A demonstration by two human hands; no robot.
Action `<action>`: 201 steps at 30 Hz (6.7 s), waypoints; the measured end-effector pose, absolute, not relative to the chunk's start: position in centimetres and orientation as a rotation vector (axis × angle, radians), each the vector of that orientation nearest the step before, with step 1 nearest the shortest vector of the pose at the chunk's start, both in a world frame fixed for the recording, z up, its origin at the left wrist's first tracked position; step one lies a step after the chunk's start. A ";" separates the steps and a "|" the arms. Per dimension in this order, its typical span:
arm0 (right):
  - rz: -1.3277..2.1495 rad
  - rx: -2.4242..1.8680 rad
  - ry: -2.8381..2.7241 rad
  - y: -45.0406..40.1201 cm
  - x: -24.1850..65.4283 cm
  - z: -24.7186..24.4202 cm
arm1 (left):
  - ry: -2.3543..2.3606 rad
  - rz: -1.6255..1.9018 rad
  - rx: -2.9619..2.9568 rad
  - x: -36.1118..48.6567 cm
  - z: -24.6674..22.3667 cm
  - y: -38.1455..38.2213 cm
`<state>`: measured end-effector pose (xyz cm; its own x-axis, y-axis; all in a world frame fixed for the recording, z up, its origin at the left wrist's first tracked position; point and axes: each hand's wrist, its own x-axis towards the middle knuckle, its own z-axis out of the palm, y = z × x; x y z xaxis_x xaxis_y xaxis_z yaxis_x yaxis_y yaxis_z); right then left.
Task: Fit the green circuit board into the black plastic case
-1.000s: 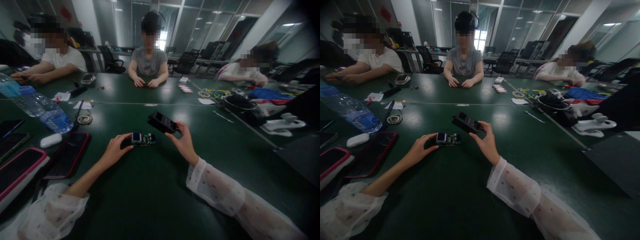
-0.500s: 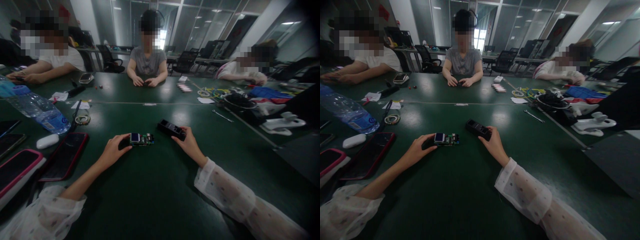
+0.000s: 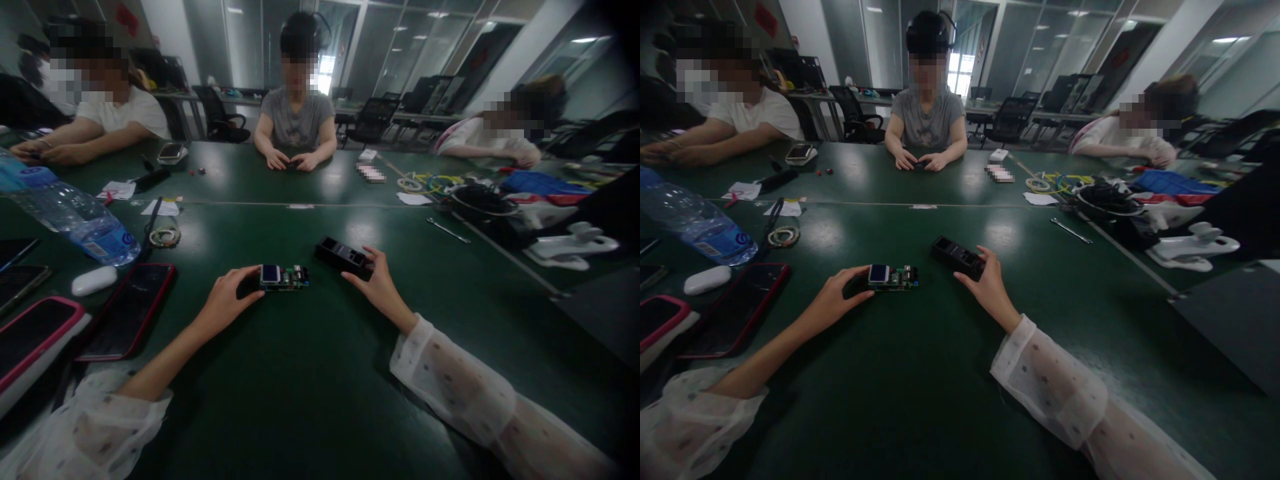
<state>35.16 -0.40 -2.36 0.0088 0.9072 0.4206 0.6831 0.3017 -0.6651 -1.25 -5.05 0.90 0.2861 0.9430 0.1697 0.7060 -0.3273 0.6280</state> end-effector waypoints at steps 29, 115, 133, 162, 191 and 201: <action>0.353 -1.491 -1.724 -0.1 35.5 -2.6 | 1.448 0.741 2.084 -1.2 1.4 -5.3; 0.769 -1.063 -2.094 -2.4 26.7 0.5 | 1.521 0.717 2.124 -1.3 0.4 -4.9; 0.844 -1.024 -2.052 -2.2 26.7 0.6 | 1.547 0.690 2.146 -1.2 0.6 -5.1; 0.873 -0.978 -1.937 -2.3 26.8 0.8 | 1.497 0.752 2.124 -1.1 0.9 -5.1; 0.419 -1.452 -1.617 0.1 34.4 -2.3 | 1.452 0.739 2.138 -1.3 1.2 -5.2; 0.355 -1.440 -1.632 0.0 34.5 -2.4 | 1.471 0.726 2.116 -1.2 1.1 -5.2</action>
